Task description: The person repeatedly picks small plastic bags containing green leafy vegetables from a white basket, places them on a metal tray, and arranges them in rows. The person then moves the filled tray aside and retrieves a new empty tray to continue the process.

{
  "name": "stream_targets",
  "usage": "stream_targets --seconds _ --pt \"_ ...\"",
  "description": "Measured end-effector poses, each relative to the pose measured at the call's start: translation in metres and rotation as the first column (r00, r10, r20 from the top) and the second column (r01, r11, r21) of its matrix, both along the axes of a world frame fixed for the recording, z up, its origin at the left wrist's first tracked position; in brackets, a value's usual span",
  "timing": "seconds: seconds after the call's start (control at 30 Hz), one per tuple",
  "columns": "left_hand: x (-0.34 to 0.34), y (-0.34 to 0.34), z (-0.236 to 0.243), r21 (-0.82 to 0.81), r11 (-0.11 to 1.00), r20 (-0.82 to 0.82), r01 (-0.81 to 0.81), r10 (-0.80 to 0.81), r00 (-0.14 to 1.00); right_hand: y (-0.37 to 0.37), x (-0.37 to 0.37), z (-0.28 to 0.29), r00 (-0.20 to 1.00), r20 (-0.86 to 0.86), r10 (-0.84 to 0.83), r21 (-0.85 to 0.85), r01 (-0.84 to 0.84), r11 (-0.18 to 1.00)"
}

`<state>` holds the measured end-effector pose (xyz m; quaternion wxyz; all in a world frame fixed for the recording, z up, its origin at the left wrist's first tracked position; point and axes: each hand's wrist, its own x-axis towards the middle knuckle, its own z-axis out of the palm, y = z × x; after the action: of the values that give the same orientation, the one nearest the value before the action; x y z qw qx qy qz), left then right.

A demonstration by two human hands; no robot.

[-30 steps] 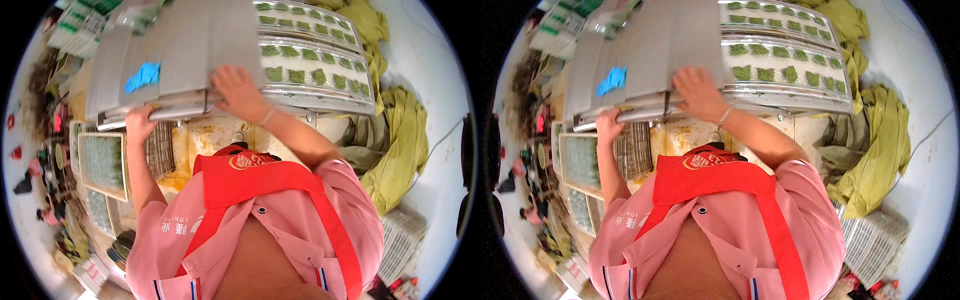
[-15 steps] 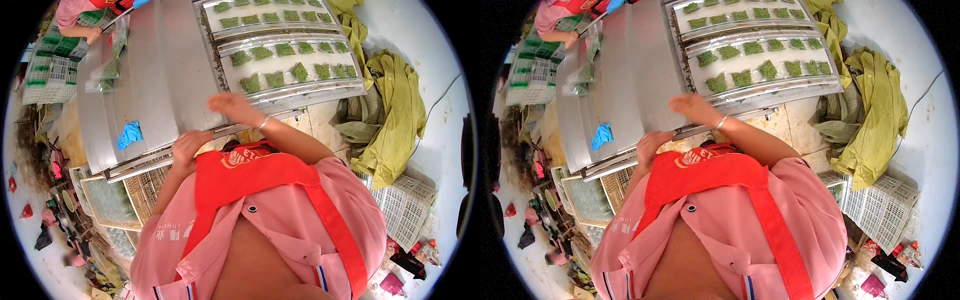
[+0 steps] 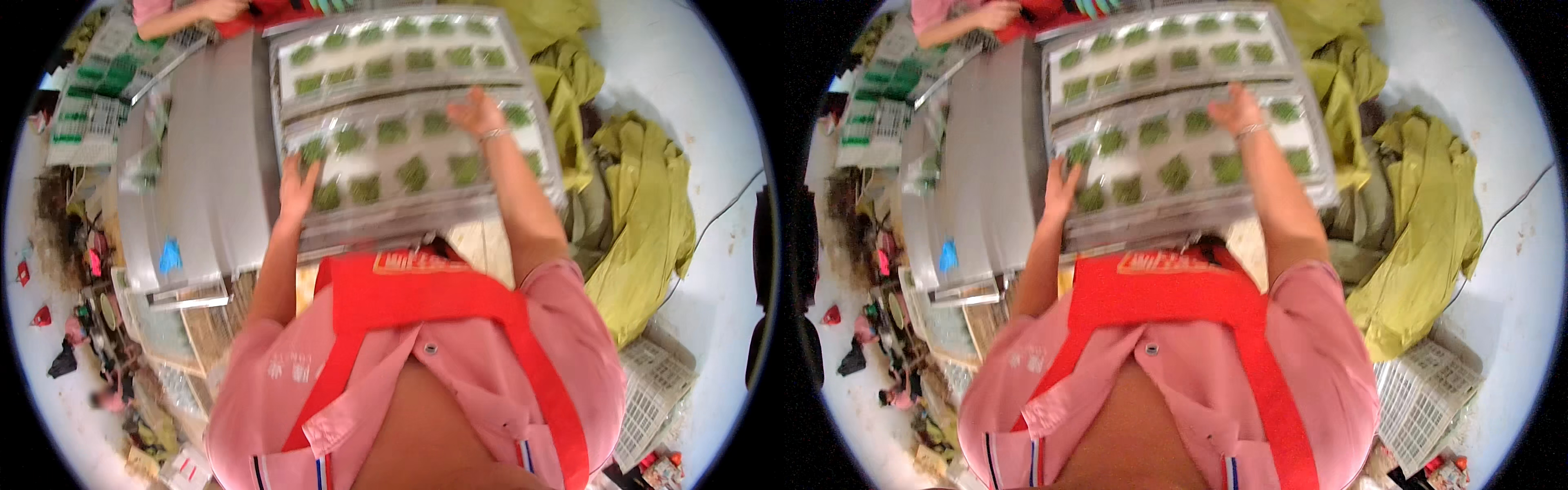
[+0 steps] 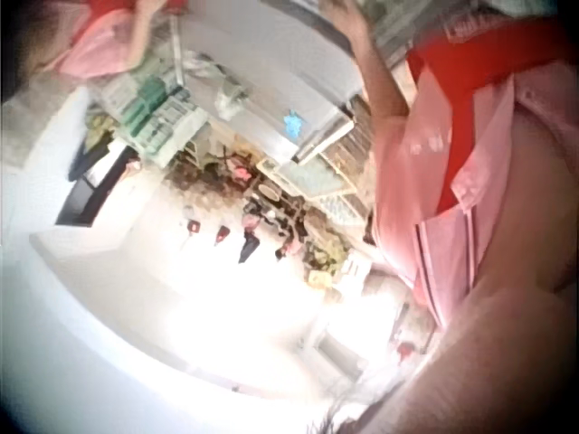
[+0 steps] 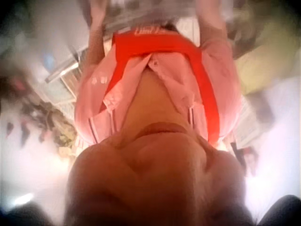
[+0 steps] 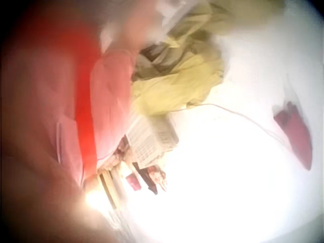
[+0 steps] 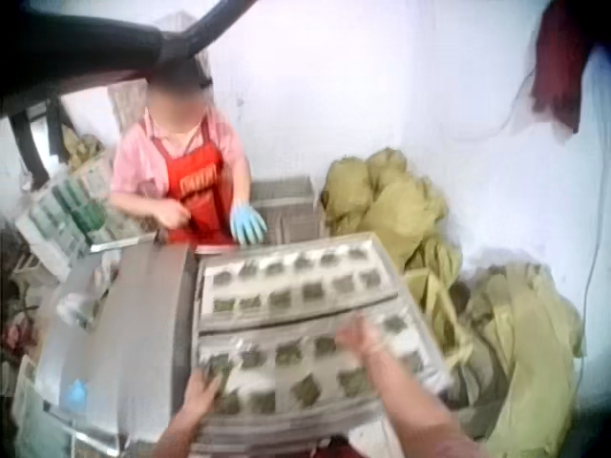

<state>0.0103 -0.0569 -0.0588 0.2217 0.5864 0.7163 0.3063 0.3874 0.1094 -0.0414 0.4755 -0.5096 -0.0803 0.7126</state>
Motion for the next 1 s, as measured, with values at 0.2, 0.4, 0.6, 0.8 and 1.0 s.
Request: stream_targets --seconds 0.2,0.4,0.6,0.8,1.0 --pt "0.064 0.026 -0.014 -0.123 0.97 -0.533 -0.211 0.114 0.838 0.001 0.043 0.041 0.972 0.154 0.181 0.42 -0.23 0.878" --pt "0.136 0.039 -0.005 -0.288 0.942 -0.397 -0.172 0.046 0.917 -0.066 0.124 -0.011 0.133 0.955 -0.264 0.286 -0.64 0.714" --pt "0.256 0.075 0.007 -0.247 0.936 -0.26 0.249 -0.312 0.914 -0.1 0.15 -0.012 -0.096 0.96 -0.264 0.119 -0.713 0.691" --pt "0.198 0.063 0.046 -0.023 0.931 -0.418 0.364 -0.34 0.842 -0.122 0.167 0.005 -0.225 0.966 -0.128 -0.052 -0.651 0.757" --pt "0.08 0.0 0.048 -0.739 0.56 -0.54 -0.373 -0.162 0.826 -0.135 0.133 0.01 -0.318 0.948 0.02 -0.248 -0.697 0.673"
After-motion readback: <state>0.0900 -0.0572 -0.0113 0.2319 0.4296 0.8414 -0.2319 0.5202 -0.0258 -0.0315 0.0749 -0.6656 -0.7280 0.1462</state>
